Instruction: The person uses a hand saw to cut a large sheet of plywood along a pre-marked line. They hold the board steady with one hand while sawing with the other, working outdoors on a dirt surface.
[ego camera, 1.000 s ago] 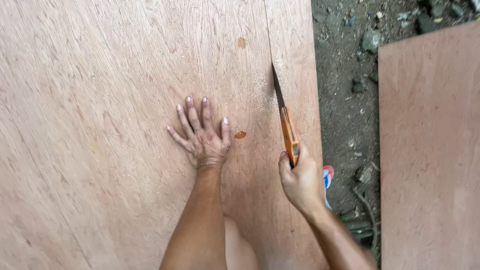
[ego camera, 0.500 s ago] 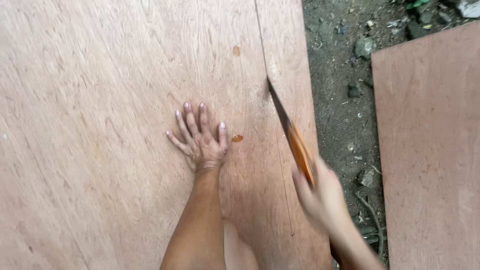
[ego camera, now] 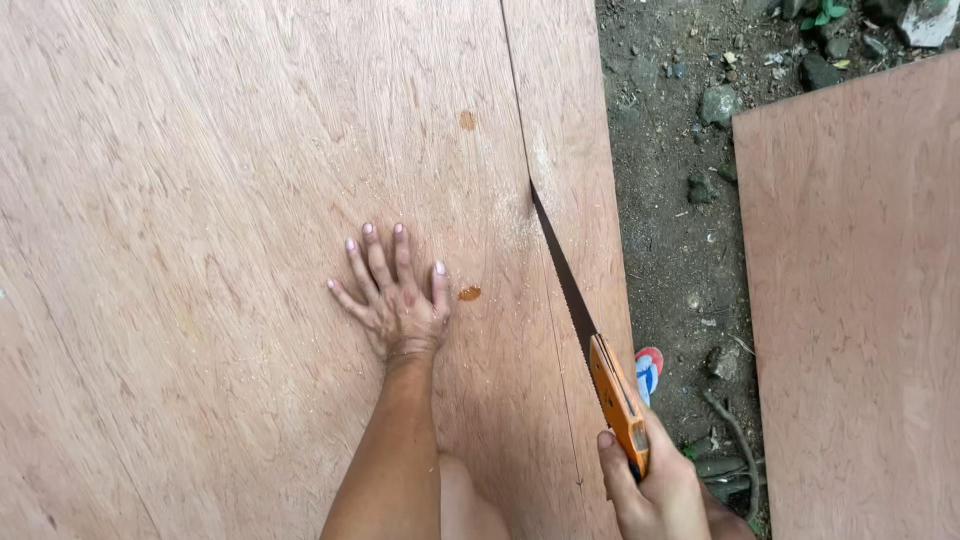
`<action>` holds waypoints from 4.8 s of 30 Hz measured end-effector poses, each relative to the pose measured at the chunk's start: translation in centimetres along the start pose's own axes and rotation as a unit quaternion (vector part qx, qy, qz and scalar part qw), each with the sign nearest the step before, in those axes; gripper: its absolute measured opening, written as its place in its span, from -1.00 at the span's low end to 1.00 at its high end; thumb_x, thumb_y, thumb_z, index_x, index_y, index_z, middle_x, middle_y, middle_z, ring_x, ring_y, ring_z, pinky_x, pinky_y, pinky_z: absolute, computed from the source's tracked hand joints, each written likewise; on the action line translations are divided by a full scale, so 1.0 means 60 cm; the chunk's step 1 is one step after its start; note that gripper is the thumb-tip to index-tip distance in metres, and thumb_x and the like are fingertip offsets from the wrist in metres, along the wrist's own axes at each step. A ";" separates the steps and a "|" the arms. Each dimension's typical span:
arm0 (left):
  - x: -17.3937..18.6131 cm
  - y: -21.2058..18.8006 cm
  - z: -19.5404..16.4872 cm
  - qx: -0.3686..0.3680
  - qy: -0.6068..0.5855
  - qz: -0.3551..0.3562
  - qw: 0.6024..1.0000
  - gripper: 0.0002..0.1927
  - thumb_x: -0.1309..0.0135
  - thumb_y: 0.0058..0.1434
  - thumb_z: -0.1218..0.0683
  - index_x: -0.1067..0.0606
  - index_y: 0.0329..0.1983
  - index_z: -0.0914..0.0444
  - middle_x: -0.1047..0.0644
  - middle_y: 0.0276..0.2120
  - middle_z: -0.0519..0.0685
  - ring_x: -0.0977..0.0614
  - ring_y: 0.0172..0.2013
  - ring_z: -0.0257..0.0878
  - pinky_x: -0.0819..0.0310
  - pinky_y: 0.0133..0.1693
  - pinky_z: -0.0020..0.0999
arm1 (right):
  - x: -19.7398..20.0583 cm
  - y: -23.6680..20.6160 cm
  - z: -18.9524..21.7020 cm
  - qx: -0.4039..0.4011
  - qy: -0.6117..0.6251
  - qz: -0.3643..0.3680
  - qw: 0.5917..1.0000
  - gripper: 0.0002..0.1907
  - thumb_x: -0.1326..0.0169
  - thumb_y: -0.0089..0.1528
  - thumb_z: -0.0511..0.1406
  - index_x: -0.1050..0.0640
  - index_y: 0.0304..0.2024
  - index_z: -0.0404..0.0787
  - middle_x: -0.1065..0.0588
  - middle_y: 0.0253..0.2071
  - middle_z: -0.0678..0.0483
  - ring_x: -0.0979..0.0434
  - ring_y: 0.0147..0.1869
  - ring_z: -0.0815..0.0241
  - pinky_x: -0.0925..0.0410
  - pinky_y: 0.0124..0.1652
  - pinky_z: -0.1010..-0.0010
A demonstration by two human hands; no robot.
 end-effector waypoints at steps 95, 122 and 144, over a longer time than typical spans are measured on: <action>-0.001 0.000 -0.001 -0.005 0.001 -0.001 1.000 -0.19 0.30 0.33 -0.40 0.08 0.59 -0.10 0.30 0.57 -0.10 0.30 0.53 -0.02 0.69 0.35 0.37 | 0.013 0.013 0.009 0.022 -0.141 0.030 0.989 -0.37 -0.01 0.37 -0.24 -0.25 0.49 -0.13 -0.58 -0.07 -0.24 -0.63 -0.06 -0.14 -0.46 -0.11 0.11; 0.004 0.003 -0.002 0.003 -0.017 0.015 1.000 -0.19 0.30 0.31 -0.38 0.08 0.58 -0.09 0.28 0.57 -0.09 0.31 0.52 -0.03 0.71 0.34 0.35 | -0.140 0.321 -0.027 0.044 0.050 -0.025 0.997 -0.56 0.04 0.28 -0.36 -0.43 0.21 -0.35 -0.59 -0.23 -0.20 -0.63 -0.16 -0.02 -0.45 -0.08 0.19; 0.006 0.003 -0.006 -0.008 0.002 -0.002 1.000 -0.20 0.35 0.34 -0.39 0.12 0.60 -0.11 0.32 0.58 -0.09 0.31 0.53 -0.03 0.70 0.35 0.37 | -0.134 0.295 -0.046 0.218 0.022 -0.043 0.975 -0.50 -0.04 0.36 -0.35 -0.31 0.33 -0.38 -0.53 -0.12 -0.17 -0.50 -0.07 0.05 -0.39 -0.09 0.12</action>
Point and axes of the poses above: each hand's wrist, its own y-axis towards the middle knuckle, its own x-axis out of the back of the hand, z = x × y, the point moved 5 cm from there along y, towards the middle knuckle
